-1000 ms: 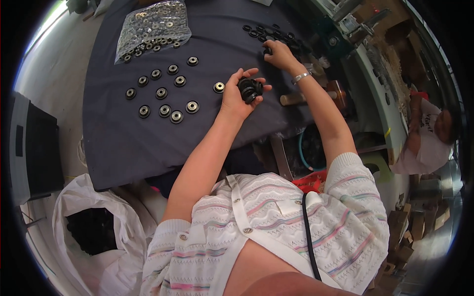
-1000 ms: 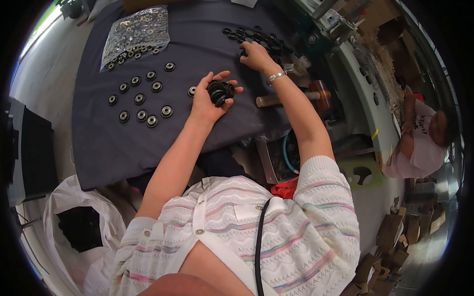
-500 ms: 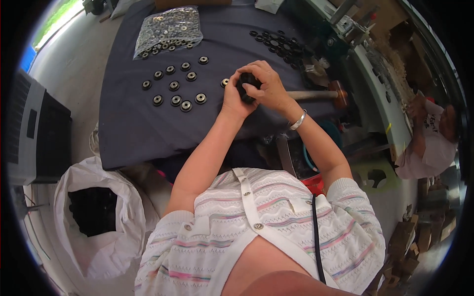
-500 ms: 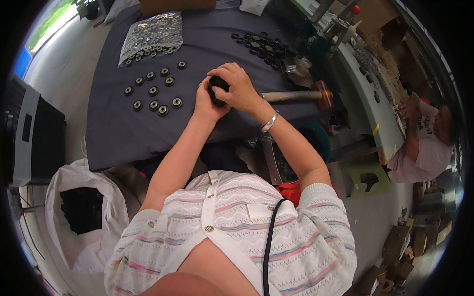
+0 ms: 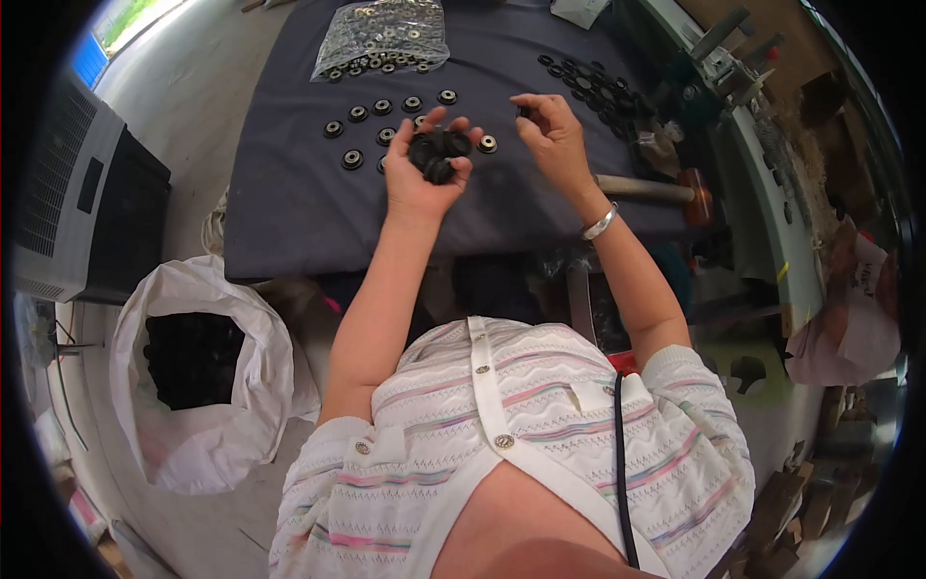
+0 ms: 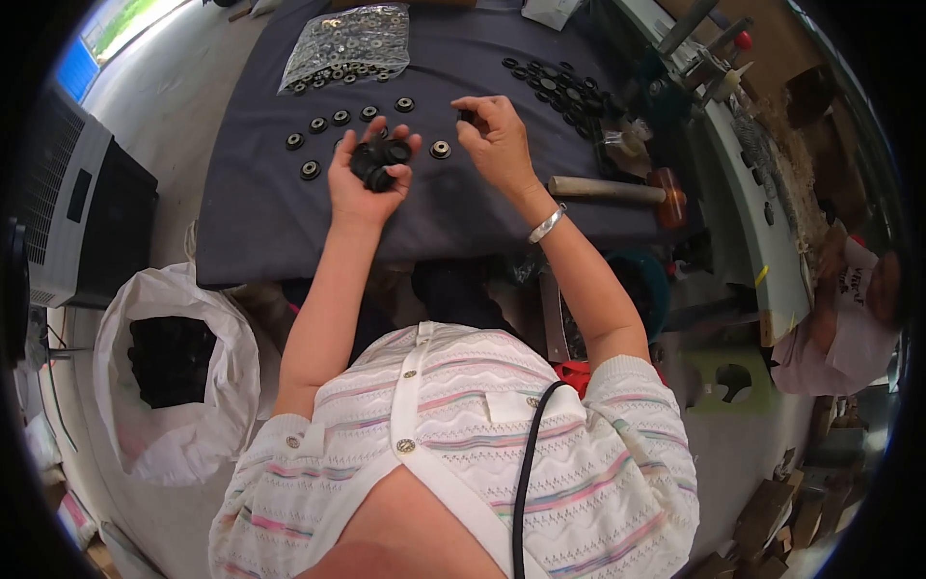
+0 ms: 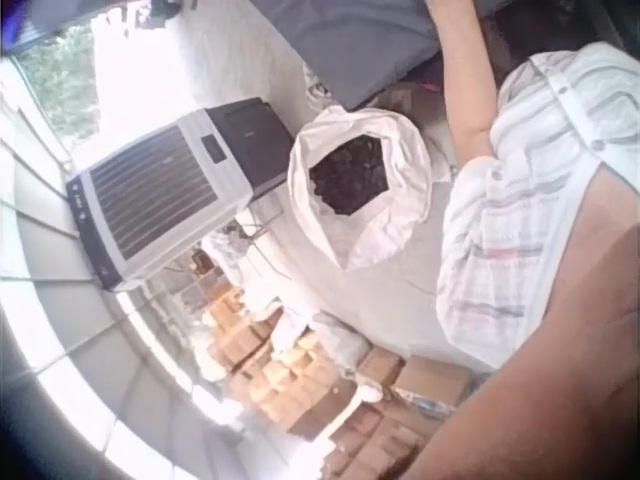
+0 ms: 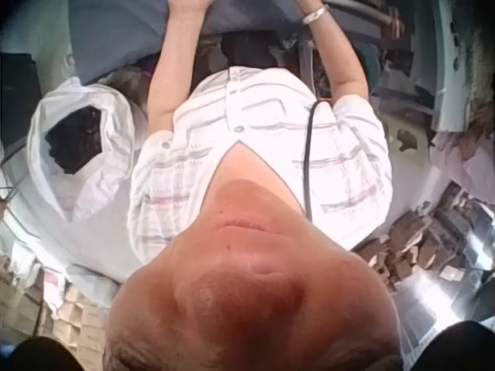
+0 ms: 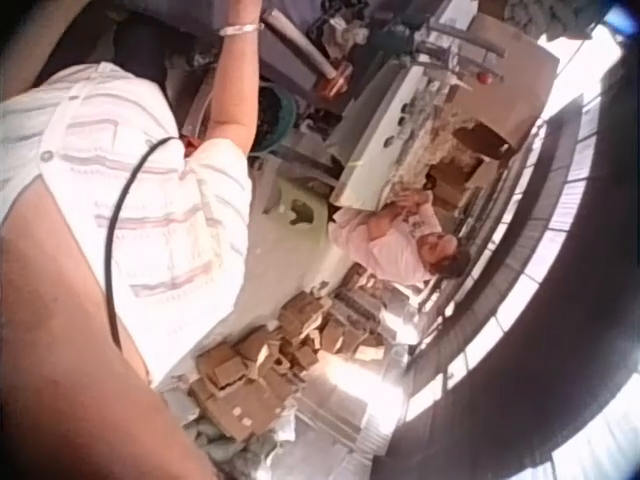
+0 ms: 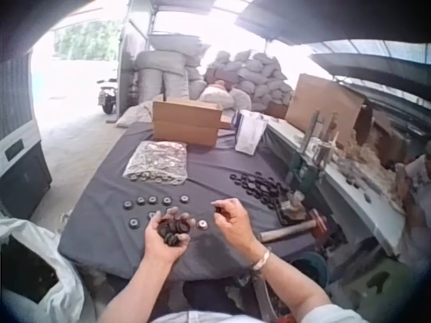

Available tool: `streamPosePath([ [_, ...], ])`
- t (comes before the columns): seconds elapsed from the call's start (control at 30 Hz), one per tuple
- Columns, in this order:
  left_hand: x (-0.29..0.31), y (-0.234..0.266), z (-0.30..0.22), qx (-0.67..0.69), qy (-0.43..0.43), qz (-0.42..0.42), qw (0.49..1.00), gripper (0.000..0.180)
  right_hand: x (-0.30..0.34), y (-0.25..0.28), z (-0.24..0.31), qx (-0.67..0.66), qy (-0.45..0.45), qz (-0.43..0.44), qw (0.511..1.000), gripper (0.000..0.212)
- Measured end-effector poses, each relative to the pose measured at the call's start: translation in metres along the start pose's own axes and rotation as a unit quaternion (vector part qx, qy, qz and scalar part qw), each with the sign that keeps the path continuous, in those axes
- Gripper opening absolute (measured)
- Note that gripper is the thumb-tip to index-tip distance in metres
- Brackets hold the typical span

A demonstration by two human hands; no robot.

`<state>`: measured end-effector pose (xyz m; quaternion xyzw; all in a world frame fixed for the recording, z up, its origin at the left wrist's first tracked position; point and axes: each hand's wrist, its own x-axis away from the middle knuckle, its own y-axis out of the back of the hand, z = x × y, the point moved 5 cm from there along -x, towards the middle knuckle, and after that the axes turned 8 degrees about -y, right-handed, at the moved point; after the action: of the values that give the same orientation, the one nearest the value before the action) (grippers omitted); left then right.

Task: The person assembles circular components by inserting metal rings into plastic bases and securing them with a mallet.

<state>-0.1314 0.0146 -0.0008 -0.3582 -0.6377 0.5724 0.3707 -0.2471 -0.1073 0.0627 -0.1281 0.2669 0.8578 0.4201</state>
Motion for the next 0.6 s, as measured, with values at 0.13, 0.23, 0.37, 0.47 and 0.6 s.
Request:
streamPosePath([
  [0.13,-0.006,-0.01,-0.064,0.013,-0.065,0.055,0.996,0.042,0.024,0.003,-0.036,0.121,-0.001,0.007,0.993,0.022],
  [0.23,-0.015,-0.013,-0.12,-0.009,-0.121,0.082,0.989,0.044,0.043,0.004,-0.042,0.197,-0.017,0.059,0.978,0.019],
  [0.37,-0.035,-0.003,-0.195,-0.059,-0.197,0.063,0.977,0.046,0.057,0.004,-0.027,0.313,0.104,0.069,0.942,0.021],
  [0.47,-0.046,0.016,-0.235,-0.072,-0.219,0.055,0.971,0.049,0.053,0.007,-0.019,0.344,0.097,0.062,0.932,0.028],
  [0.6,-0.053,0.04,-0.25,-0.061,-0.243,0.037,0.967,0.051,0.041,0.0,-0.024,0.386,0.039,0.186,0.903,0.03],
])
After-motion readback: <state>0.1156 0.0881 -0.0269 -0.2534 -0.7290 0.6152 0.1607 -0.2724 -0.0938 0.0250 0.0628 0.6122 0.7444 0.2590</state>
